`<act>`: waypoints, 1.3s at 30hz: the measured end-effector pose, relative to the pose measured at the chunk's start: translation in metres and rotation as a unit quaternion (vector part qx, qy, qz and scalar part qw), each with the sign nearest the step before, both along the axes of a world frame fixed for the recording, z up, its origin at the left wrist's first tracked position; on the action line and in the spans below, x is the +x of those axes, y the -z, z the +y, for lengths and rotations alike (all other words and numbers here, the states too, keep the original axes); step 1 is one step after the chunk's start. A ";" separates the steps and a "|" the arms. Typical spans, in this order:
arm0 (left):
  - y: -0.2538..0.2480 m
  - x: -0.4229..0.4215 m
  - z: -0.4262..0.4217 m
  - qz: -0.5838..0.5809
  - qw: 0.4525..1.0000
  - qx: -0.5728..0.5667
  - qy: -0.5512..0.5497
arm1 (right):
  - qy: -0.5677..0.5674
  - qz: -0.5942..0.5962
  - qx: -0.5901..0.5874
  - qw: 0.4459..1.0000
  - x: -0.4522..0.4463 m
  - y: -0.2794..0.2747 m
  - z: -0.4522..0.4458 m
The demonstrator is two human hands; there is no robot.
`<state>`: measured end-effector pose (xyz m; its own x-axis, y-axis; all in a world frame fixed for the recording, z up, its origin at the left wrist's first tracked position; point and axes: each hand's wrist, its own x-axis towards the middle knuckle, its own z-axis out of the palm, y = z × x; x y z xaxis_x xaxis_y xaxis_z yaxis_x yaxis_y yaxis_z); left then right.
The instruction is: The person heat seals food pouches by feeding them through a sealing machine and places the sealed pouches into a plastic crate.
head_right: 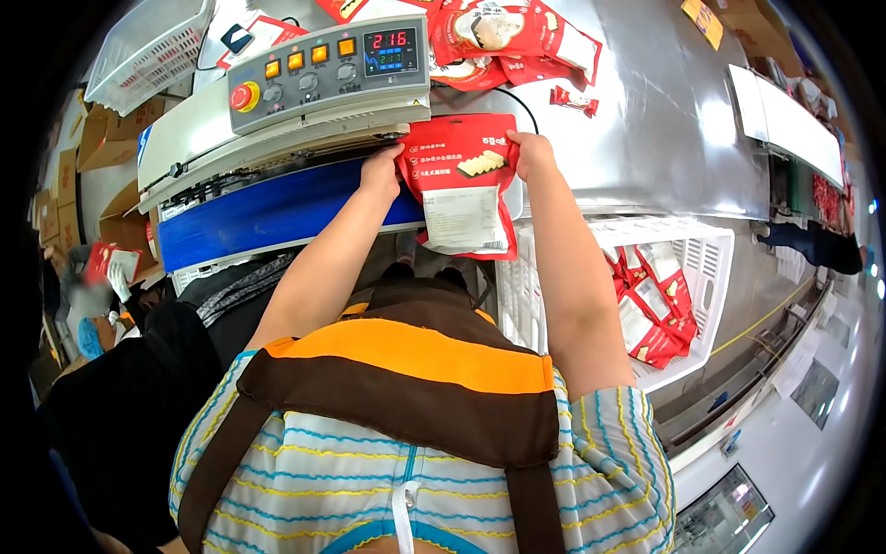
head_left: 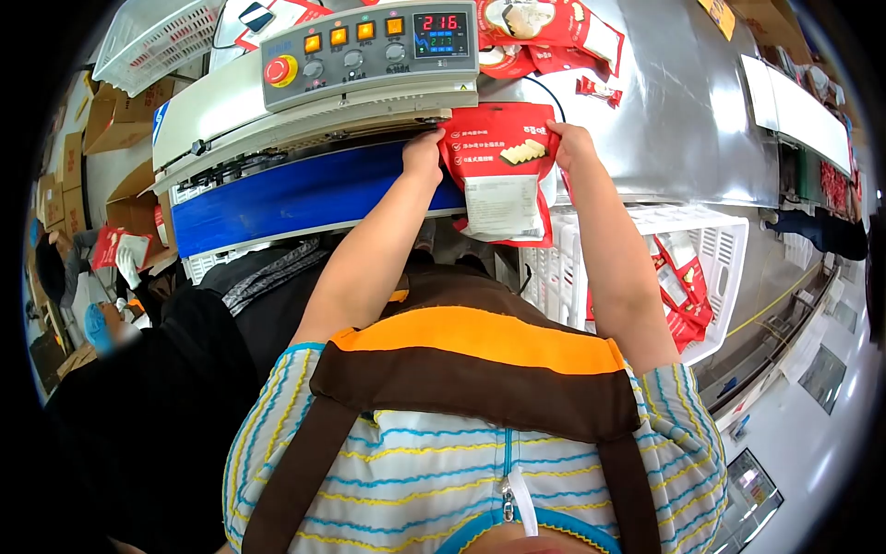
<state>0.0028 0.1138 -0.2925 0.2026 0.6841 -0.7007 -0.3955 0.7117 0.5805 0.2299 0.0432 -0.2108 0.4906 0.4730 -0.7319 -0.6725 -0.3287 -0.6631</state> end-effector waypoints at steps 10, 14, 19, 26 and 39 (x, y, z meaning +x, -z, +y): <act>-0.021 0.019 -0.004 -0.032 0.995 -0.085 0.031 | -0.005 -0.021 0.002 1.000 0.021 -0.005 -0.020; -0.015 0.020 0.005 -0.027 0.997 -0.076 0.005 | 0.010 -0.032 0.003 0.999 0.015 -0.010 -0.007; -0.015 0.013 0.007 -0.023 0.997 -0.061 -0.031 | -0.012 -0.017 0.000 1.000 0.010 -0.008 0.002; -0.010 -0.004 0.012 -0.020 0.998 -0.032 -0.052 | -0.027 0.005 -0.016 1.000 -0.012 -0.009 0.013; 0.010 -0.085 0.039 0.041 0.992 0.015 -0.114 | -0.100 0.040 0.004 0.994 -0.076 0.041 0.045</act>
<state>-0.0823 0.1524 -0.3023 -0.0176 0.7262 -0.6872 -0.4945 0.5911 0.6373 0.1543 0.0879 -0.2519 0.3265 0.5611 -0.7606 -0.6457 -0.4553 -0.6130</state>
